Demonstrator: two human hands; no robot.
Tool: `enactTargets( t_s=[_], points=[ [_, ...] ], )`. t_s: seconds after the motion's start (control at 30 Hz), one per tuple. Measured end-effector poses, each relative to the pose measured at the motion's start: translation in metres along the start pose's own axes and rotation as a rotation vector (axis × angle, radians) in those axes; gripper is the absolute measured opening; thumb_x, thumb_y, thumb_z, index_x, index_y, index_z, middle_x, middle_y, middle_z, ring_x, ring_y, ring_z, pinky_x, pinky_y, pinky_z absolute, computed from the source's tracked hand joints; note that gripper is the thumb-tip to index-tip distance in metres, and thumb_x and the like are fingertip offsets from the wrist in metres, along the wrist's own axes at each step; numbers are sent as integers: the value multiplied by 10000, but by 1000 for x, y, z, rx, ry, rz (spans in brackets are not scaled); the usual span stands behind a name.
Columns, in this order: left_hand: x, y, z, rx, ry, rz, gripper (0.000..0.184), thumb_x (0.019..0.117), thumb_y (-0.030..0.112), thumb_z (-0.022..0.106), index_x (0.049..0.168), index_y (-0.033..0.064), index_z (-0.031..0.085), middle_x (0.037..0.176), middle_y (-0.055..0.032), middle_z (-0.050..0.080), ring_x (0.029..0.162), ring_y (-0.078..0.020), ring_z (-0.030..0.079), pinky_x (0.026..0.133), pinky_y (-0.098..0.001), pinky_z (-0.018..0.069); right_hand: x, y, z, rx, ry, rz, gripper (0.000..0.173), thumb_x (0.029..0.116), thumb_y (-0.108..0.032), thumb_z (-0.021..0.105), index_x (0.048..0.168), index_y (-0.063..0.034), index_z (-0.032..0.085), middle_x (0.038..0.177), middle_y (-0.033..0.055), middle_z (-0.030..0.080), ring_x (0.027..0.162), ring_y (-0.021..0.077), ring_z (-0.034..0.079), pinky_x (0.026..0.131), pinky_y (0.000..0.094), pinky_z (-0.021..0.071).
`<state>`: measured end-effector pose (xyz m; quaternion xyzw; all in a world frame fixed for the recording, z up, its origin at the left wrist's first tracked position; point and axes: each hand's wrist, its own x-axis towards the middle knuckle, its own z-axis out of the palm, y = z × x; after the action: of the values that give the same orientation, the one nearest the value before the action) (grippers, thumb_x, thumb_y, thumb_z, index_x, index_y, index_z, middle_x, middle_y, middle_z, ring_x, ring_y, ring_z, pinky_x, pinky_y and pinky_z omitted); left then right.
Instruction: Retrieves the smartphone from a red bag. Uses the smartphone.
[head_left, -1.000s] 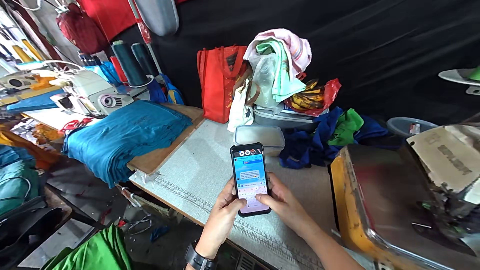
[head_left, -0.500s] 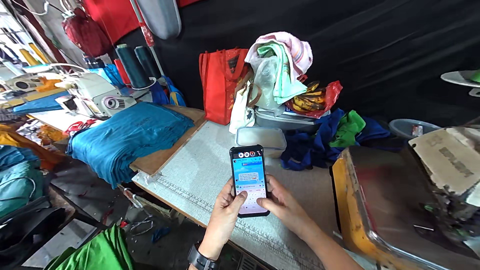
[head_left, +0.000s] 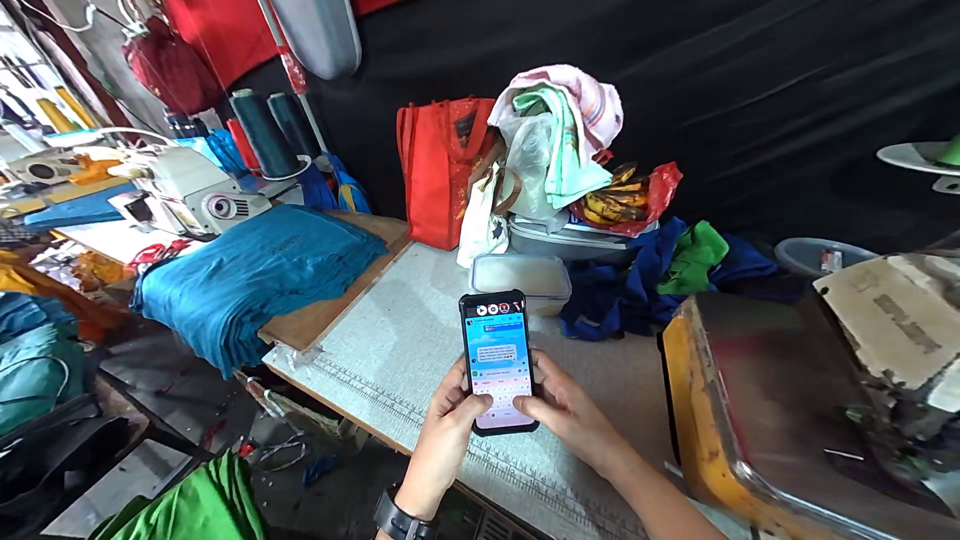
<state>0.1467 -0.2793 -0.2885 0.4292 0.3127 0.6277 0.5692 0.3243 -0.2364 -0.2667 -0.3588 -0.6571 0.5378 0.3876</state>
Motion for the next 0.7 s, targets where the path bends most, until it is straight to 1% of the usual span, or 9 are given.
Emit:
enactTargets(
  t_s=[0.1,0.2,0.37,0.43,0.7],
  points=[
    [0,1,0,0,-7,4,476,921,-26,469,1396,-31,492,1153,-141,705,1041,-200,707,951,-400,578,0,0,0,0,-2,5,521,883,-97,605,1391,-63,491,1140,57,727,1028,122,716,907,294,594],
    [0,1,1,2,-6,3,509,914,-33,470,1423,-36,468,1158,-141,705,1042,-199,708,950,-397,579,0,0,-1,-10,-5,6,509,890,-94,598,1387,-64,497,1136,51,725,1037,119,711,914,291,590],
    [0,0,1,0,0,0,511,910,-37,472,1421,-27,476,1137,-139,711,1018,-197,715,940,-394,584,0,-1,-1,-16,-7,21,508,887,-96,597,1384,-69,498,1123,52,729,1017,120,717,901,294,594],
    [0,1,1,-6,-1,-3,524,913,-42,472,1437,-32,461,1146,-147,709,1026,-203,715,946,-399,583,0,0,-1,-22,-2,21,509,881,-99,599,1380,-70,501,1118,49,729,1013,115,716,897,289,594],
    [0,1,1,11,-6,-1,534,897,-41,476,1431,-30,459,1159,-140,705,1044,-199,708,951,-396,579,1,-1,-1,3,-10,18,528,877,-80,594,1394,-64,491,1147,60,725,1037,124,713,916,295,591]
  ],
)
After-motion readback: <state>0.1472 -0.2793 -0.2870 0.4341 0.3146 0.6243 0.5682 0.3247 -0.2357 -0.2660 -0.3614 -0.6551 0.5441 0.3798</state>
